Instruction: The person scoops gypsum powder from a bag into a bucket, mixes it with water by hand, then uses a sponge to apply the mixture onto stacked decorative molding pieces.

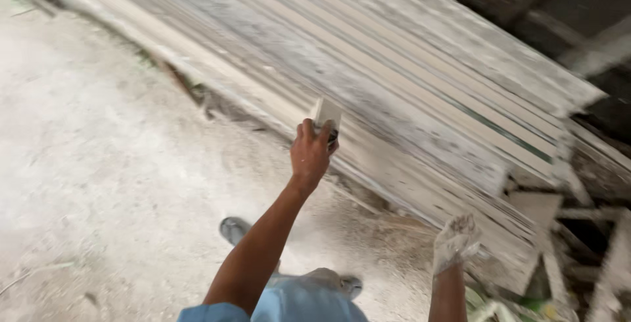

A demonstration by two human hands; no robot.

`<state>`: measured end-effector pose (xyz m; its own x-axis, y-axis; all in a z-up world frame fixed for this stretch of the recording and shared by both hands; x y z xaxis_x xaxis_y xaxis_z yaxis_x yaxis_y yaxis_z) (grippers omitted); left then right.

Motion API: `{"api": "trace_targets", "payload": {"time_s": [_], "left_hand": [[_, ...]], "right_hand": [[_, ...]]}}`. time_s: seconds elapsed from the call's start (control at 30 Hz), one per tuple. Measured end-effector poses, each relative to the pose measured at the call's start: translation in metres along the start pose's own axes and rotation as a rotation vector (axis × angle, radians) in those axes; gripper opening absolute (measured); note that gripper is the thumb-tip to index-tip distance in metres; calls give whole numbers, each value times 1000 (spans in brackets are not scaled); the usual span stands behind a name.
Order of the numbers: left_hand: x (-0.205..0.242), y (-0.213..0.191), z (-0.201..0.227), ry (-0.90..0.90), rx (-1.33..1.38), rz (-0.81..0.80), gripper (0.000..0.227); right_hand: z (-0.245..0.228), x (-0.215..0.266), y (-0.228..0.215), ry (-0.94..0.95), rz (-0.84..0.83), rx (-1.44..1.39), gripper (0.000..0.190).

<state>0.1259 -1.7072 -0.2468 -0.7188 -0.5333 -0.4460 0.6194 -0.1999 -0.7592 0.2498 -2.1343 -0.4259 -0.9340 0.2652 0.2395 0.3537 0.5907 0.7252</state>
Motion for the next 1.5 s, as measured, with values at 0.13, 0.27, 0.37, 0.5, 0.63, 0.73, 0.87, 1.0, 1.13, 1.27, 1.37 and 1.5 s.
{"api": "trace_targets", "payload": {"time_s": [0.13,0.27,0.37,0.5,0.63,0.73,0.87,1.0,1.13,1.27,1.37,1.5], "left_hand": [[-22,-62,-146,-214,368,243,45],[-33,-125,-276,-620,889,266,50],[-35,-170,-355,-858,1275,278,59],[-29,-233,-458,-823,1237,424,66],[-43,-273,-550,-753,1366,568,67],[-78,-298,-638,-916,1384,644,67],[-148,-333,-748,-802,1292,664,70],[-237,-394,-850,-756,1326,685,70],[-321,-444,-928,-603,1377,704,71],[-441,-492,-1029,-689,1348,650,66],[-543,-528,-1118,-675,1274,609,65],[-684,-573,-1229,-478,1204,547,64]], "right_hand": [[147,72,120,285,-211,-156,26],[284,146,227,612,-322,2,26],[370,197,305,743,-353,98,27],[476,270,409,835,-608,71,24],[573,327,491,1006,-592,161,32],[654,366,559,1076,-585,199,34],[748,408,648,1143,-630,234,34],[827,456,766,1149,-739,311,36],[869,486,851,1066,-700,480,35],[923,509,928,1037,-733,354,34],[959,520,957,1005,-752,271,33],[1010,529,1003,900,-371,356,23]]}}
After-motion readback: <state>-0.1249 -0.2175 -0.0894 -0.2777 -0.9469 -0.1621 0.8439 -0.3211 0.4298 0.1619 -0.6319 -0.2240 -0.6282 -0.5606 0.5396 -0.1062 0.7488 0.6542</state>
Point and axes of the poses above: each hand's wrist, its own x-axis away from the middle knuckle, its own y-axis out of the palm, z = x × y, the point moved 3 cm from there along -x, towards the middle knuckle, and after that the axes turned 2 degrees about z, right-handed, at the moved point
